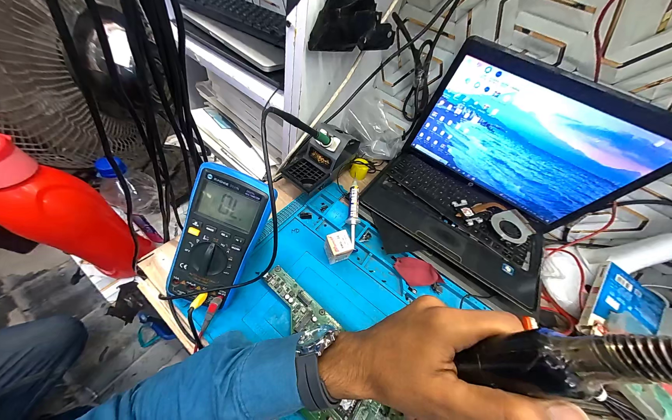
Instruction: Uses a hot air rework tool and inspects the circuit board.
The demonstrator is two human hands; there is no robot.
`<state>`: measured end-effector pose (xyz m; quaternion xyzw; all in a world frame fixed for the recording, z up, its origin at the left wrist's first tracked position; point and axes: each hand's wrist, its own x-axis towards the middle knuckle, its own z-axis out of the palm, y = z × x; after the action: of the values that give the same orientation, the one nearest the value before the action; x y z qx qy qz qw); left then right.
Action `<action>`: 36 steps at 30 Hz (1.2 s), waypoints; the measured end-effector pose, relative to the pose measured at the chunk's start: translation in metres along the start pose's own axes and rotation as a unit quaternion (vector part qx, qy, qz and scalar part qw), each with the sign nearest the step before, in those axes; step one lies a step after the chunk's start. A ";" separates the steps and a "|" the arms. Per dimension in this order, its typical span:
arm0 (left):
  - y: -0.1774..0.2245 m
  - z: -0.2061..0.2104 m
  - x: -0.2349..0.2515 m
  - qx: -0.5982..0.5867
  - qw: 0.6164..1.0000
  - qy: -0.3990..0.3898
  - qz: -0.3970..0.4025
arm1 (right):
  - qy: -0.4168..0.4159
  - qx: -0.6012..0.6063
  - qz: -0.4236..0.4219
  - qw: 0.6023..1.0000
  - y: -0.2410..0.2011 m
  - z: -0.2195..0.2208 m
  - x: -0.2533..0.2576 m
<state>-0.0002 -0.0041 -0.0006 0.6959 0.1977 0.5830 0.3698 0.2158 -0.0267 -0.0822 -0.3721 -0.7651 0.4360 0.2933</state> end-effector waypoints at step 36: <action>0.001 0.001 0.000 -0.021 1.000 0.006 -0.009 | 0.011 -0.017 -0.001 1.000 -0.007 0.002 -0.001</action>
<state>0.0010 -0.0051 -0.0003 0.6826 0.1939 0.5880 0.3882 0.2122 -0.0306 -0.0771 -0.3809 -0.7698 0.4184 0.2954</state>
